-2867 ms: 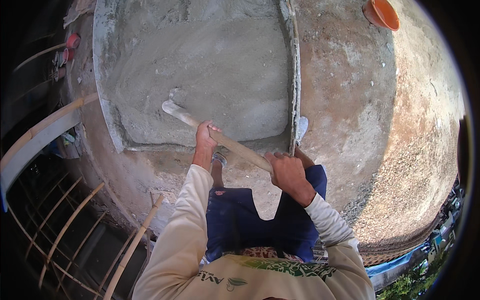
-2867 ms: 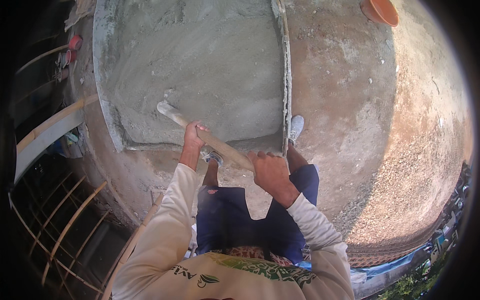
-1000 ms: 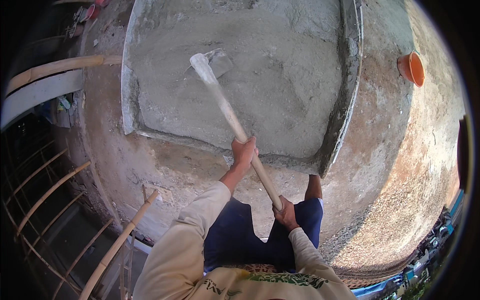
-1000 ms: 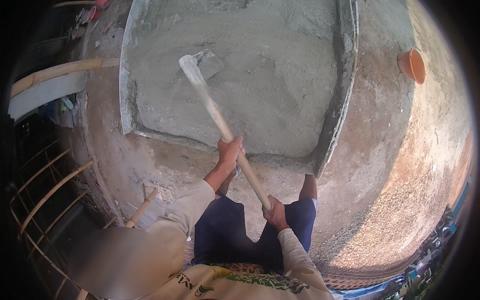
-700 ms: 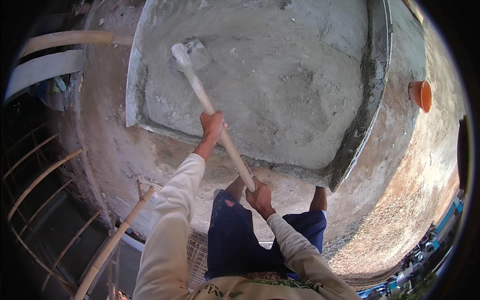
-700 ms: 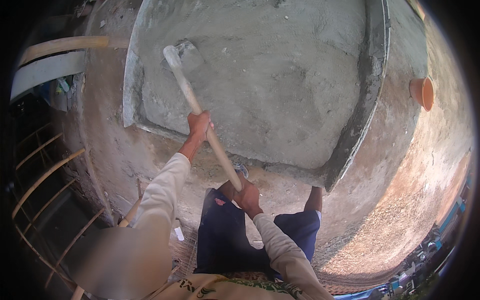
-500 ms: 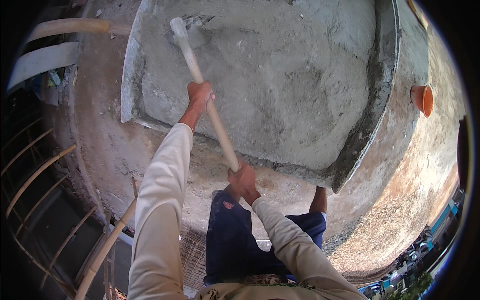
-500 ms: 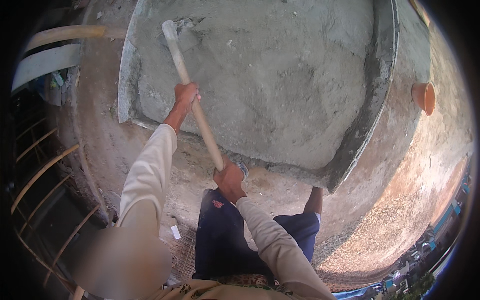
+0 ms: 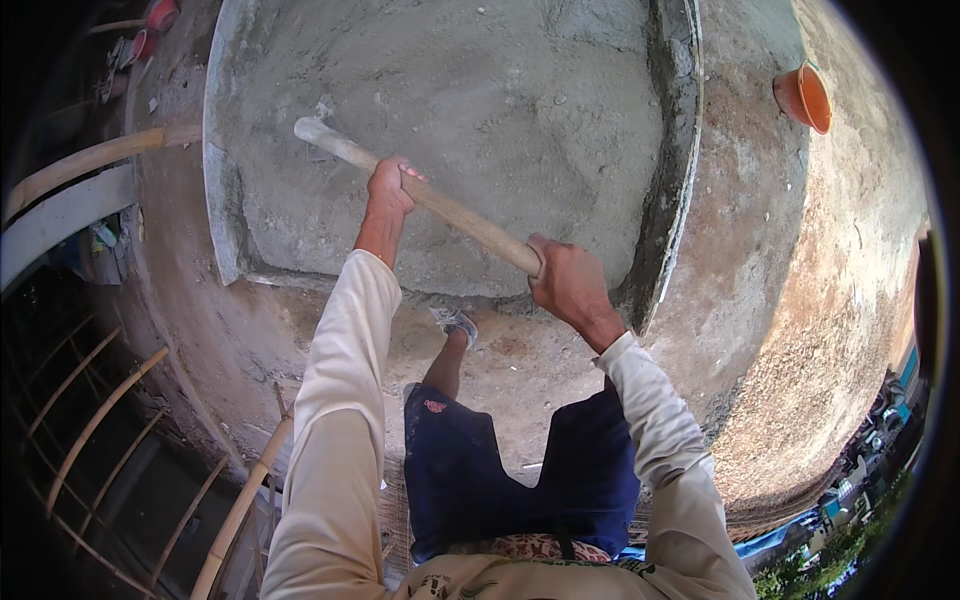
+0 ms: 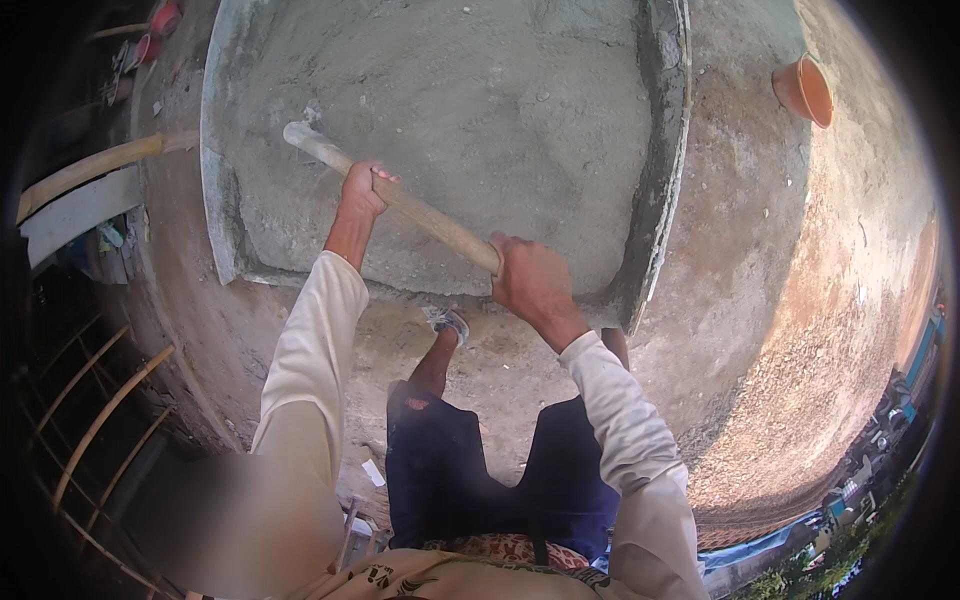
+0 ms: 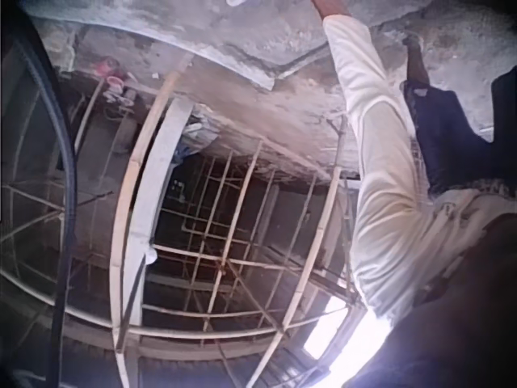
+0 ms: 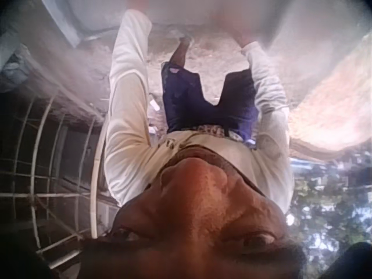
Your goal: The person uses a hoe to spread and level wet concrete within a rectangular form on the ground. They repeatedly pull and push the hoe across the surface to smooth it.
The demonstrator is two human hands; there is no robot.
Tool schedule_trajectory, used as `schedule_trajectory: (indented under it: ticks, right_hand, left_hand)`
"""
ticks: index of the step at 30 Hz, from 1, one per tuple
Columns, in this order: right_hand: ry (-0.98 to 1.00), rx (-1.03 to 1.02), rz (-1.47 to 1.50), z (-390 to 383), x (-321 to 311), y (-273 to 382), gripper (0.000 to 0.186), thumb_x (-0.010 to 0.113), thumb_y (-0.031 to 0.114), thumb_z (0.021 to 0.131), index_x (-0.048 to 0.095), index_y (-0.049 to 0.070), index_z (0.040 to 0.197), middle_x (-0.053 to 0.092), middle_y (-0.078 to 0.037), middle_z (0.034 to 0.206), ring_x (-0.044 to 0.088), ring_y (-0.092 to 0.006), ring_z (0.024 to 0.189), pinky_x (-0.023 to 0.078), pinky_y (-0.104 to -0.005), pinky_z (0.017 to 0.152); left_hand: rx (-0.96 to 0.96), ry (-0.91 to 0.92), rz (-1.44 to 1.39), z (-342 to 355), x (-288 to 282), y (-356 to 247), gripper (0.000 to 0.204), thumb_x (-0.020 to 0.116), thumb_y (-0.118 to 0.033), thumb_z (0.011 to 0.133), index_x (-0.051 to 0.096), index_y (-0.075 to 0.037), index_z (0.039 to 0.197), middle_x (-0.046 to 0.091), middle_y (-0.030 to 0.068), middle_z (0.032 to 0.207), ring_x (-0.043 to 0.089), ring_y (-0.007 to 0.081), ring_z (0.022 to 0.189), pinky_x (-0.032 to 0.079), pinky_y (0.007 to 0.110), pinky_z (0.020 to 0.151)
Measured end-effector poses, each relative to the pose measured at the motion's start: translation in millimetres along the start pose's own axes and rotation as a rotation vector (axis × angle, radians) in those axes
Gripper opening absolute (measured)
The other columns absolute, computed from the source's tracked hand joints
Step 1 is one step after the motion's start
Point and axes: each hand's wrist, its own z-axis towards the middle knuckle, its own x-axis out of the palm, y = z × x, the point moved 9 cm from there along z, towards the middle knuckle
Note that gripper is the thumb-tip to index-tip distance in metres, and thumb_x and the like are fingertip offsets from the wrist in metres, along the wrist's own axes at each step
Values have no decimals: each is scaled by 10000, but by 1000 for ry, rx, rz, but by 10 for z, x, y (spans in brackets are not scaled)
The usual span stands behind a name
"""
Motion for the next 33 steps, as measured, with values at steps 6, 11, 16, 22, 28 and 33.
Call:
schedule_trajectory:
  ticks: [6,11,16,22,28,33]
  right_hand:
    - [-127,-70,-396,-403,-1782,-233,193,709,73,827,668,103,1014,722,-160,861,733,-413,834,571,-519,700]
    - [-117,4,-365,-757,-2082,-1043,154,716,81,821,614,117,931,690,-143,851,716,-405,852,551,-509,700]
    - [-119,-63,-139,-567,-1053,-1151,243,736,102,798,625,147,1009,717,-103,928,726,-370,919,585,-510,761]
    - [-16,-157,99,614,-346,-522,320,702,104,839,723,144,1155,764,-155,988,748,-387,926,591,-522,792]
    - [-31,-136,-174,-158,-1647,-1422,281,696,52,791,700,122,1062,732,-176,831,737,-415,805,575,-538,689]
    - [-92,-17,-419,-1259,-2901,-1697,178,727,49,813,646,107,961,698,-115,814,720,-359,804,544,-477,665]
  left_hand:
    - [-183,338,-363,-627,1747,705,245,566,-55,954,465,-125,742,451,36,629,485,227,597,498,437,714]
    - [-253,255,-353,-1177,2352,1155,199,573,-66,972,476,-118,805,487,51,706,522,251,657,494,478,750]
    - [-94,82,-142,-1006,1418,728,225,560,-80,978,464,-137,782,467,33,703,523,218,630,509,483,736]
    - [97,-146,50,137,311,-823,284,521,-104,991,424,-162,730,426,-13,610,463,162,538,501,401,619]
    - [-170,-52,-71,-336,1595,1223,279,489,-107,1022,391,-154,765,380,-23,577,427,164,512,513,404,670]
    - [-390,211,-382,-1681,2961,2330,236,541,-50,973,447,-128,771,453,30,646,476,207,611,480,441,780]
